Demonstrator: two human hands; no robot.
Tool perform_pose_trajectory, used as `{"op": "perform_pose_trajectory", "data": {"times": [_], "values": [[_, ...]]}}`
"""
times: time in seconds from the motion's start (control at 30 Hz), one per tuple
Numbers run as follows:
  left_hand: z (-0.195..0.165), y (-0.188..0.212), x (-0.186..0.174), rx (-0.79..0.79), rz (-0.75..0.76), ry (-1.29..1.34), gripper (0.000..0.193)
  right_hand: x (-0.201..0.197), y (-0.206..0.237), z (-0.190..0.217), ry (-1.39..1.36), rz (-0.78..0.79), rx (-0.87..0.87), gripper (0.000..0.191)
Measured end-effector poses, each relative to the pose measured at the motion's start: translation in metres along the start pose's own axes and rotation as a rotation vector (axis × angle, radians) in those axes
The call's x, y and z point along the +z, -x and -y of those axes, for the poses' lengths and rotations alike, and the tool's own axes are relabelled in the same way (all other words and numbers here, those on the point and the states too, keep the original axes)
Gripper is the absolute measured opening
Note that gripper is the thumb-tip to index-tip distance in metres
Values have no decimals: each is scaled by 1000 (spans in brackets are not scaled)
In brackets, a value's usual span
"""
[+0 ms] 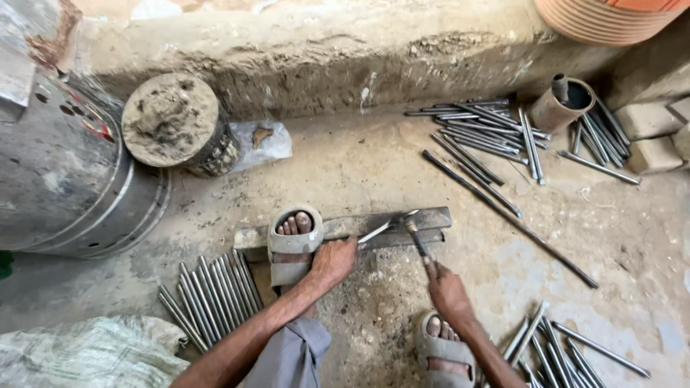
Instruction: The person sits on the floor and repeatedly hammers metal rods on an anvil to shape their ends. They pick up rods from a pile, strike them with a hammer, and place the finished pieces aside.
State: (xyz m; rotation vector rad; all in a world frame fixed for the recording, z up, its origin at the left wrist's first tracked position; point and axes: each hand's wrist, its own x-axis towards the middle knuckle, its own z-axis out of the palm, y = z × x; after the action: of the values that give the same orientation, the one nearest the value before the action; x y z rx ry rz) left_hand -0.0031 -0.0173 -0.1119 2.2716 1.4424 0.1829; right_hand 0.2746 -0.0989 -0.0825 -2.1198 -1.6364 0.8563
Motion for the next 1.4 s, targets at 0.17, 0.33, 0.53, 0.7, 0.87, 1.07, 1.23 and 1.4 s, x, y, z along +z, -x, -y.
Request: {"op": "perform_pose_trajectory", "data": {"times": [0.17, 0.33, 0.53, 0.7, 0.87, 1.07, 1.23, 1.4], "values": [[3, -4, 4, -9, 2, -49, 22, -9, -2, -14, -173, -53, 72, 59], [2, -6, 1, -63, 73, -15, 21, 6, 18, -10, -134, 49, 252, 51], [-7, 3, -13, -22, 14, 10, 23, 5, -1, -16, -42, 208, 267, 64], [1, -4, -13, -29, 20, 138, 24, 30, 9, -26, -144, -16, 62, 69], [11, 15, -15, 138, -53, 438, 25, 44, 9, -28, -199, 58, 244, 71], [7, 33, -32, 460, -252, 397, 21, 37, 7, -21, -234, 30, 208, 72], [5, 31, -33, 538, -307, 336, 20, 42, 5, -20, -219, 83, 273, 75], [1, 31, -38, 477, -287, 319, 16, 47, 4, -24, -229, 83, 265, 76]]}}
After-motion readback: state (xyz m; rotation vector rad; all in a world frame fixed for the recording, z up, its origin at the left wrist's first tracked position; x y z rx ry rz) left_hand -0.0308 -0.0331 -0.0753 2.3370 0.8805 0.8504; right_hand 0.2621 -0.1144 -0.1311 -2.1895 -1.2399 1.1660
